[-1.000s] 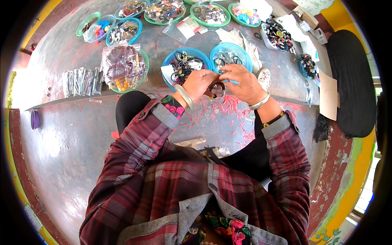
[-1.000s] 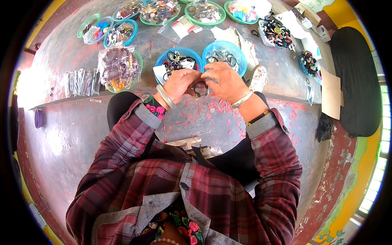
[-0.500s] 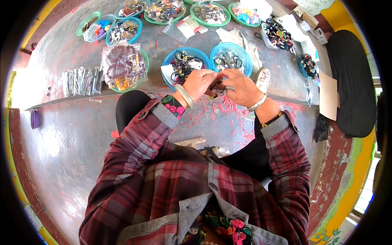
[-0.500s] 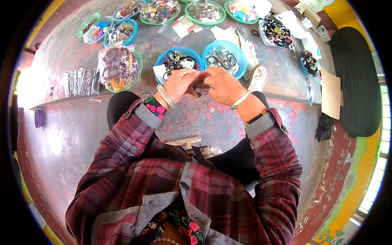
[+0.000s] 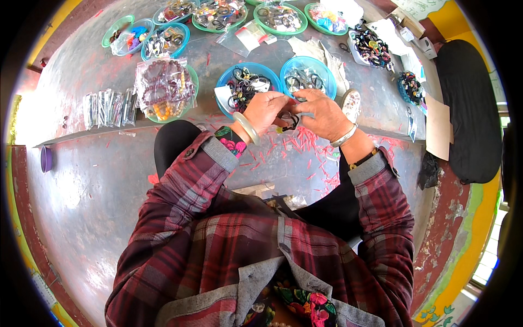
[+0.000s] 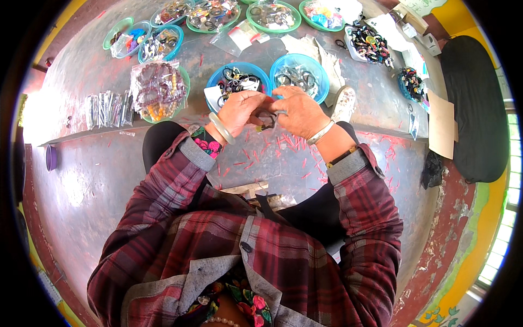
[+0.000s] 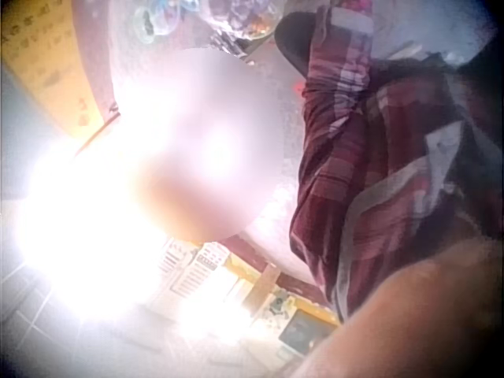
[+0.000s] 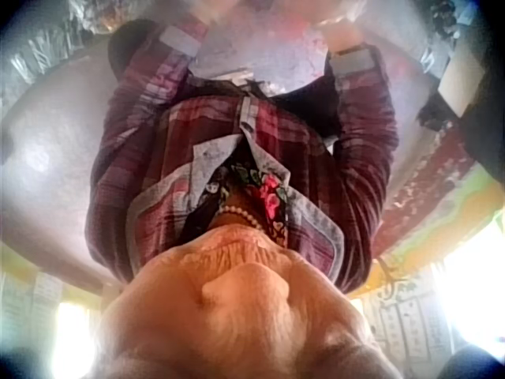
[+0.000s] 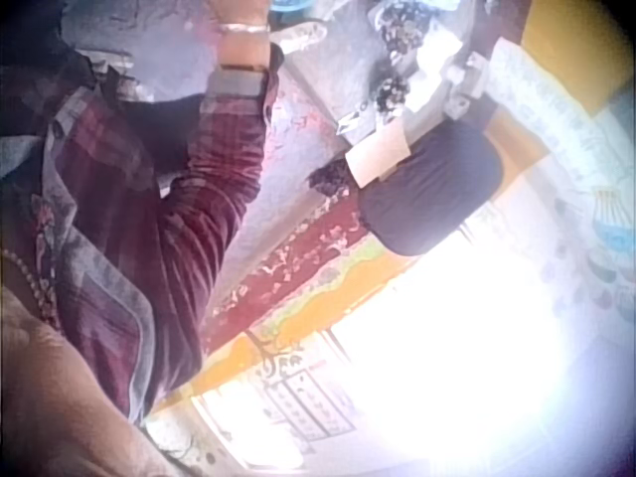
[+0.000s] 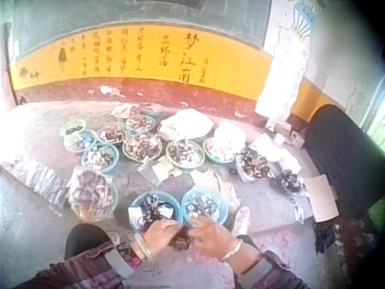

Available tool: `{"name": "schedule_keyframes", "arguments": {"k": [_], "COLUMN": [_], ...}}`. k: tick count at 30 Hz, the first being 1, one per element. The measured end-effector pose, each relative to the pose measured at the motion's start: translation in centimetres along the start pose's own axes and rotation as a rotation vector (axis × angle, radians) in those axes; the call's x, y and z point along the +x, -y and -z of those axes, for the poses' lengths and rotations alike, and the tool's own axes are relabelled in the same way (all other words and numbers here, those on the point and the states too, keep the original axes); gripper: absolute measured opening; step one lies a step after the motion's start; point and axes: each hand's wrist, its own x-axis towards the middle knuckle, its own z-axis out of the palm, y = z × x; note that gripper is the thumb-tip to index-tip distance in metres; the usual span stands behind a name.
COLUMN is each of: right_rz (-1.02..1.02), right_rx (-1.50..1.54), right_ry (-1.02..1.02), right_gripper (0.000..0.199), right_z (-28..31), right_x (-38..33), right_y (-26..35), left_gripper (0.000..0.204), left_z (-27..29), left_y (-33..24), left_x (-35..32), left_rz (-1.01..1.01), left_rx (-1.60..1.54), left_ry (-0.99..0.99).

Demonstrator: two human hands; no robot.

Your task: The person sits on the floor and assembles hair accessories by hand. They pick up small decorative charms and hair ties from blue bowls, attach the charms to the ties, and place the finished items into a clear plastic bag.

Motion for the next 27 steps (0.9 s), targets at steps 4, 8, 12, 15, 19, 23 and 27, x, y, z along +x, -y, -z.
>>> {"name": "schedule_keyframes", "arguments": {"k": [4, 8, 12, 15, 19, 23, 27], "right_rz": [0.000, -0.265, -0.419, -0.568, -0.567, -0.642, -0.644], "right_rx": [0.057, 0.297, 0.356, 0.496, 0.443, 0.430, 0.515], "right_ry": [0.020, -0.112, -0.139, -0.109, -0.156, -0.169, -0.201], "right_gripper": [0.033, 0.035, 0.035, 0.035, 0.030, 0.026, 0.022], "right_z": [0.2, 0.8, -0.3, -1.0, -1.2, -0.7, -0.9], "right_x": [0.0, 0.4, 0.1, 0.3, 0.7, 0.8, 0.7], "right_y": [0.1, 0.8, -0.4, -0.1, 0.8, 1.2, 0.7], "left_gripper": [0.029, 0.027, 0.025, 0.025, 0.026, 0.027, 0.027], "left_z": [0.1, 0.6, 0.4, 0.3, 0.5, 0.4, 0.7], "left_y": [0.2, 0.1, -0.4, -0.3, 0.2, 0.3, 0.2], "left_x": [0.0, 0.2, 0.2, 0.2, 0.4, 0.5, 0.4], "left_rz": [-0.005, 0.040, 0.034, 0.013, -0.019, -0.013, 0.012], "left_rx": [-0.020, -0.144, -0.286, -0.312, -0.313, -0.309, -0.283], "left_ry": [-0.021, -0.082, -0.121, -0.136, -0.062, -0.056, -0.065]}}
